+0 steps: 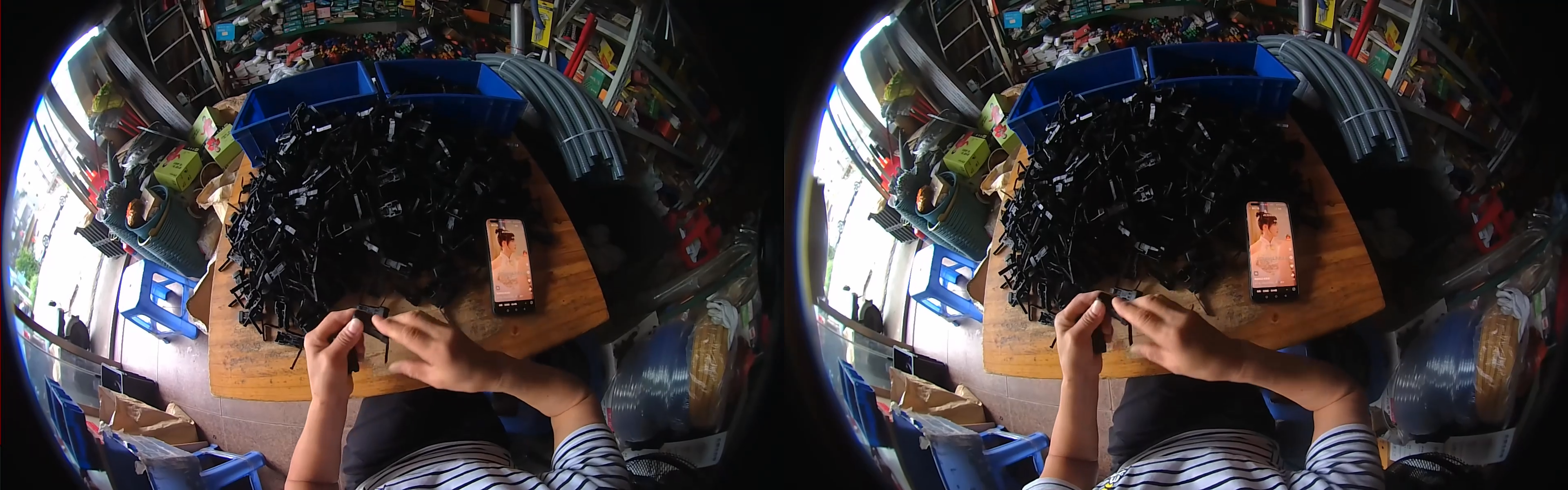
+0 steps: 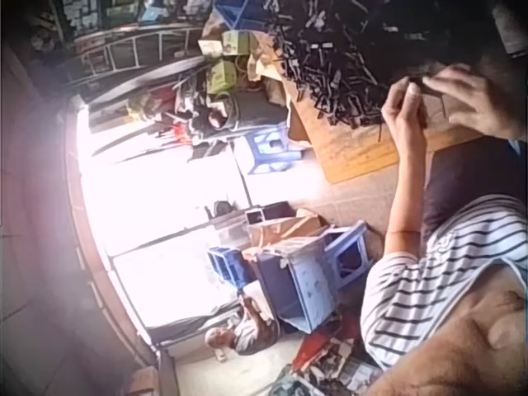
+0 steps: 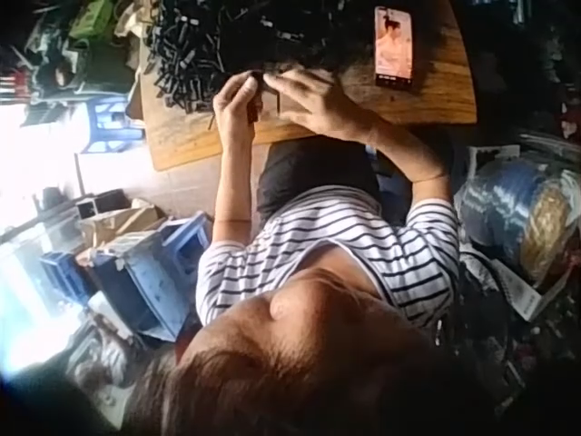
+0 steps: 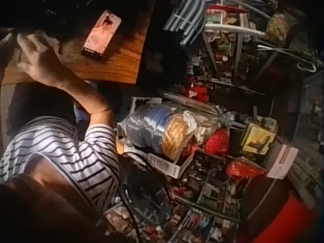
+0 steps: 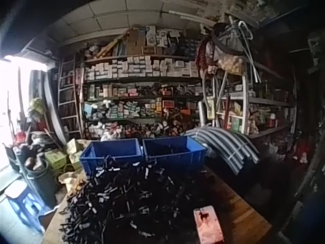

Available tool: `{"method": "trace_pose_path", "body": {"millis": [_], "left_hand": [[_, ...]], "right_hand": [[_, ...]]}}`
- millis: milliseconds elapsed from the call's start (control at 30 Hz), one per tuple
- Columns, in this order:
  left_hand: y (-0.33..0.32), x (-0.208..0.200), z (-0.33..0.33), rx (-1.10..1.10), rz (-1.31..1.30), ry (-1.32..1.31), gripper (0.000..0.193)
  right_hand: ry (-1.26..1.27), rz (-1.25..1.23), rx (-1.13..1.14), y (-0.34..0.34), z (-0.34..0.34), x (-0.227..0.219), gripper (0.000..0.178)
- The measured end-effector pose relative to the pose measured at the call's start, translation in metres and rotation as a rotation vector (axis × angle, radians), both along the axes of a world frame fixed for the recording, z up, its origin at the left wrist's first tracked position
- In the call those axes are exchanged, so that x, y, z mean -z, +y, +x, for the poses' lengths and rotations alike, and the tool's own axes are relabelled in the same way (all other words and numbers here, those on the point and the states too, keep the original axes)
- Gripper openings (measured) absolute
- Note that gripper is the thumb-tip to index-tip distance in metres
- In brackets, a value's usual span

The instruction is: Sorting and inspecting small black plastic components on a wooden workbench and placing them into bins.

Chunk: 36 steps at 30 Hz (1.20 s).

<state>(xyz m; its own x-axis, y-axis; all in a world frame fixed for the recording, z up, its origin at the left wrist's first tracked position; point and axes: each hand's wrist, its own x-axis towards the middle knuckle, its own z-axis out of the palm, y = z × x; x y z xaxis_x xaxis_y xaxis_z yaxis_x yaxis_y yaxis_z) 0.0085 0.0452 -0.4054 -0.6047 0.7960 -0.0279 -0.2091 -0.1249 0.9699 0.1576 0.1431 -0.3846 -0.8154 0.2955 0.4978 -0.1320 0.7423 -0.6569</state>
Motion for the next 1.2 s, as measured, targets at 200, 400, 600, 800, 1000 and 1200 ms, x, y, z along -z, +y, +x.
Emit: {"method": "trace_pose_path", "body": {"millis": [200,400,600,800,1000,1200], "left_hand": [[0.0,0.013,0.01,0.084,0.043,-0.287,0.014],[0.0,0.022,0.028,0.149,-0.049,-0.269,0.016],[0.0,0.02,0.041,0.03,-0.154,0.117,0.02],[0.0,0.03,0.034,-0.162,0.009,0.226,0.016],[-0.022,0.016,-0.015,-0.113,0.39,-0.193,0.014],[-0.025,0.027,-0.028,0.345,0.649,-0.961,0.03]], "right_hand": [[-0.023,0.635,0.129,0.006,-0.003,0.007,0.049],[-0.06,0.636,0.165,0.007,0.002,0.022,0.044],[-0.112,0.57,0.162,0.016,-0.001,0.03,0.035],[-0.001,0.608,0.102,0.02,-0.022,0.039,0.033],[-0.21,0.619,0.132,0.02,-0.06,0.023,0.023],[-0.212,0.644,0.082,0.026,-0.065,0.034,0.01]]}}
